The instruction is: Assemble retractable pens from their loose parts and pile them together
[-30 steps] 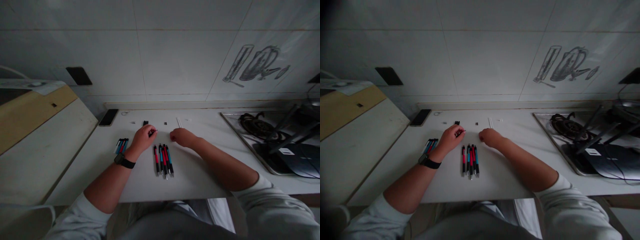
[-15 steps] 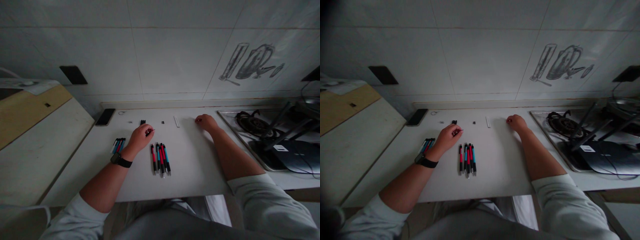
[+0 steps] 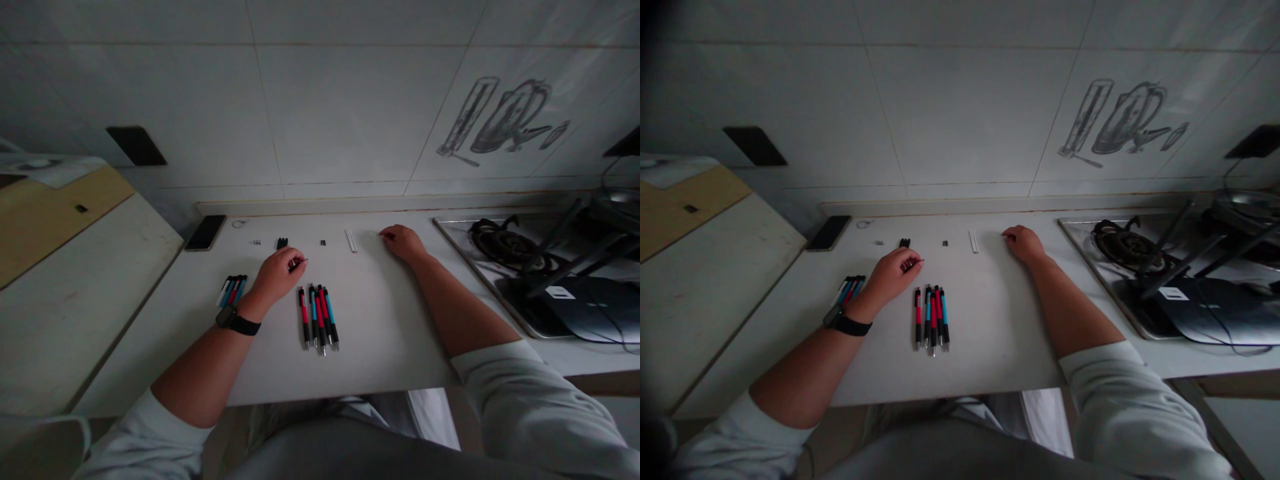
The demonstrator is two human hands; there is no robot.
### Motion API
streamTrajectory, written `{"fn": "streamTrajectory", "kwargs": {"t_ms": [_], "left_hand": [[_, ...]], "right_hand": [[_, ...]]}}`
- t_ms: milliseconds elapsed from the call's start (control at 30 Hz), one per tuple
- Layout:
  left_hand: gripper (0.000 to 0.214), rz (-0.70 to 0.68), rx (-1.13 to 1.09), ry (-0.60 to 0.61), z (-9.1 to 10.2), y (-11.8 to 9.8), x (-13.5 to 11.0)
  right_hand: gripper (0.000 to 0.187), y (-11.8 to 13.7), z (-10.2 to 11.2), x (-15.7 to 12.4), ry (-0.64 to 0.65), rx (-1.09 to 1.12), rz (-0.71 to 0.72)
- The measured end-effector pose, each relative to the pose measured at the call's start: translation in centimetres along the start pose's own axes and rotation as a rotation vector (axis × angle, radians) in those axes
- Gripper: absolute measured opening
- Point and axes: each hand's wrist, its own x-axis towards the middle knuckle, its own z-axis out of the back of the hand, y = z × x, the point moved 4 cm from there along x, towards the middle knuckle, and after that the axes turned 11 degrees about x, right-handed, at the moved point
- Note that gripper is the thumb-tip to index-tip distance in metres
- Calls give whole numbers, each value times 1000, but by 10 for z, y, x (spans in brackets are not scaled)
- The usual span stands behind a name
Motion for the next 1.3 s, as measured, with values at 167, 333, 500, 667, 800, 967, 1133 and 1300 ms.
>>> {"fn": "streamTrajectory", "kwargs": {"t_ms": [167, 333, 500, 667, 800, 967, 1133, 1300], "left_hand": [[3, -5, -15, -6, -1, 1, 0], [2, -7, -16, 3, 0, -1, -1], [2, -10, -10, 7, 0, -2, 0], [2, -8, -3, 16, 0, -2, 0], [2, -11, -3, 24, -1, -2, 0], [3, -22, -2, 39, -4, 0, -1], [2, -7, 0, 44, -6, 2, 0], [3, -21, -5, 49, -7, 2, -1]], "right_hand": [[36, -6, 1, -2, -56, 3, -79], [32, -7, 0, -2, -45, 16, -72], [30, -6, -1, 1, -42, 21, -47], [33, -6, -3, 4, -14, 35, -43], [32, -7, -3, 7, 2, 60, -24], [30, -7, -5, 8, 7, 76, -15], [30, -5, -7, 10, 8, 85, -19], [28, -2, -7, 10, -15, 81, -33]]}}
